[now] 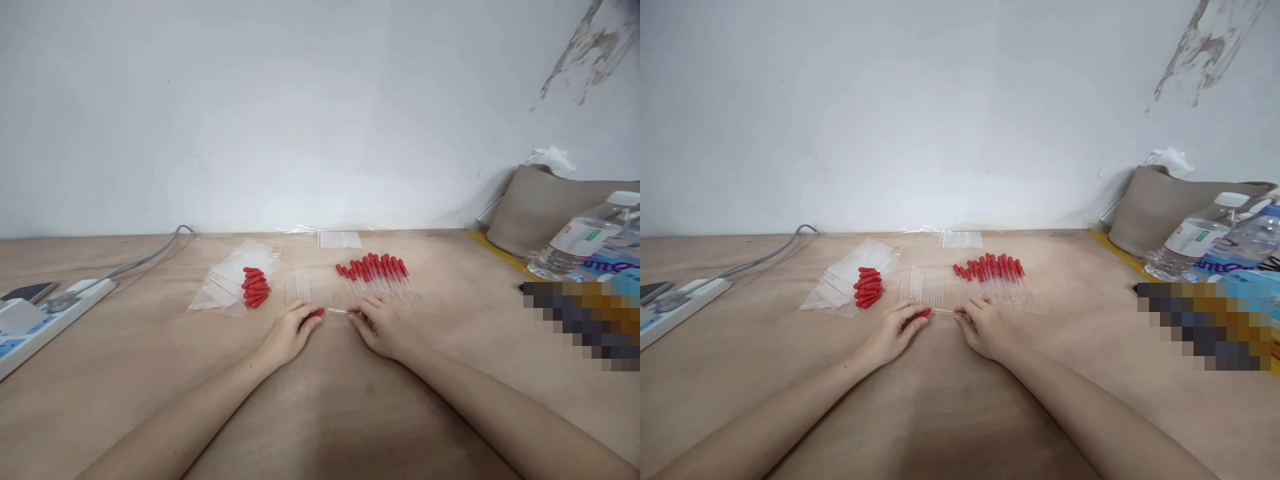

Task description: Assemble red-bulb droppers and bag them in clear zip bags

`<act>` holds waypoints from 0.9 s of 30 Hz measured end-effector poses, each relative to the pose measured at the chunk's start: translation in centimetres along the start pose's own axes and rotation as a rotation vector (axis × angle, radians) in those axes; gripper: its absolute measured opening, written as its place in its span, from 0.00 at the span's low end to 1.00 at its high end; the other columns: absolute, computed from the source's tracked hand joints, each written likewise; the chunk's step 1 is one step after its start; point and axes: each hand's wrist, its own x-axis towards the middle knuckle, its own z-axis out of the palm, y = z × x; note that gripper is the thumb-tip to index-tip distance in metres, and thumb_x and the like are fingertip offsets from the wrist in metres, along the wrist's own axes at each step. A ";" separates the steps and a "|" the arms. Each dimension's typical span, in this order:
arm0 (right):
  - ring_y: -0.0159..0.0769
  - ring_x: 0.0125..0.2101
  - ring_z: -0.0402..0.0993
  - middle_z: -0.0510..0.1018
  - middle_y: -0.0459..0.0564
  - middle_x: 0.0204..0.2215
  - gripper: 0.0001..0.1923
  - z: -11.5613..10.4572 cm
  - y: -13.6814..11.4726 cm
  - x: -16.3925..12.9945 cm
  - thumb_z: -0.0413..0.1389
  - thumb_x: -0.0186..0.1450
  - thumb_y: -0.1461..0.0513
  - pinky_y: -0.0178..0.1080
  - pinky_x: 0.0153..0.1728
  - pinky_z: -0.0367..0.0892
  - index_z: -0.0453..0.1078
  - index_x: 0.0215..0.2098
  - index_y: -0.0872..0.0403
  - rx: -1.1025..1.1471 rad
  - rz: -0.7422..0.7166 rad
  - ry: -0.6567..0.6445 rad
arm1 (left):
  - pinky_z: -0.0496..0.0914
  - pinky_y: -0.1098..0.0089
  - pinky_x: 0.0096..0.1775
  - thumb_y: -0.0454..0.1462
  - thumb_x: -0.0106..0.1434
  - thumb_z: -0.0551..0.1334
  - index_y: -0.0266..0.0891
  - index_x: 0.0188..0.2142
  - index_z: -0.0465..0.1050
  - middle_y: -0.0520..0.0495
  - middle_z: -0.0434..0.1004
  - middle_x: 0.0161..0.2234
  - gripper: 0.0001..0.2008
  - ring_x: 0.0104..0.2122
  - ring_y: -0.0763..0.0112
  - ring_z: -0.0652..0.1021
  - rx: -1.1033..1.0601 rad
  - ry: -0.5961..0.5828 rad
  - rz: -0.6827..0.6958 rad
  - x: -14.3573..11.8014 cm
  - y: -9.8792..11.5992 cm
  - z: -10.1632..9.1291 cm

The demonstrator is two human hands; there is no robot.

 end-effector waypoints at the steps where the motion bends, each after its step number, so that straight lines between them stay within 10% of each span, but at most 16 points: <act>1: 0.29 0.26 0.65 0.73 0.46 0.28 0.06 0.1 0.0 0.0 0.47 0.62 0.64 0.38 0.36 0.54 0.66 0.34 0.54 -0.001 -0.001 -0.007 | 0.66 0.70 0.39 0.37 0.63 0.52 0.39 0.40 0.69 0.47 0.70 0.36 0.10 0.36 0.70 0.71 -0.010 -0.003 0.002 0.0 0.1 0.0; 27: 0.27 0.24 0.63 0.74 0.47 0.28 0.12 -1.0 0.6 0.6 0.46 0.63 0.65 0.38 0.34 0.48 0.71 0.37 0.52 -0.121 -0.209 -0.146 | 0.64 0.73 0.34 0.39 0.64 0.50 0.37 0.34 0.69 0.49 0.71 0.30 0.11 0.31 0.72 0.71 -0.011 -0.169 0.084 -0.3 0.6 0.0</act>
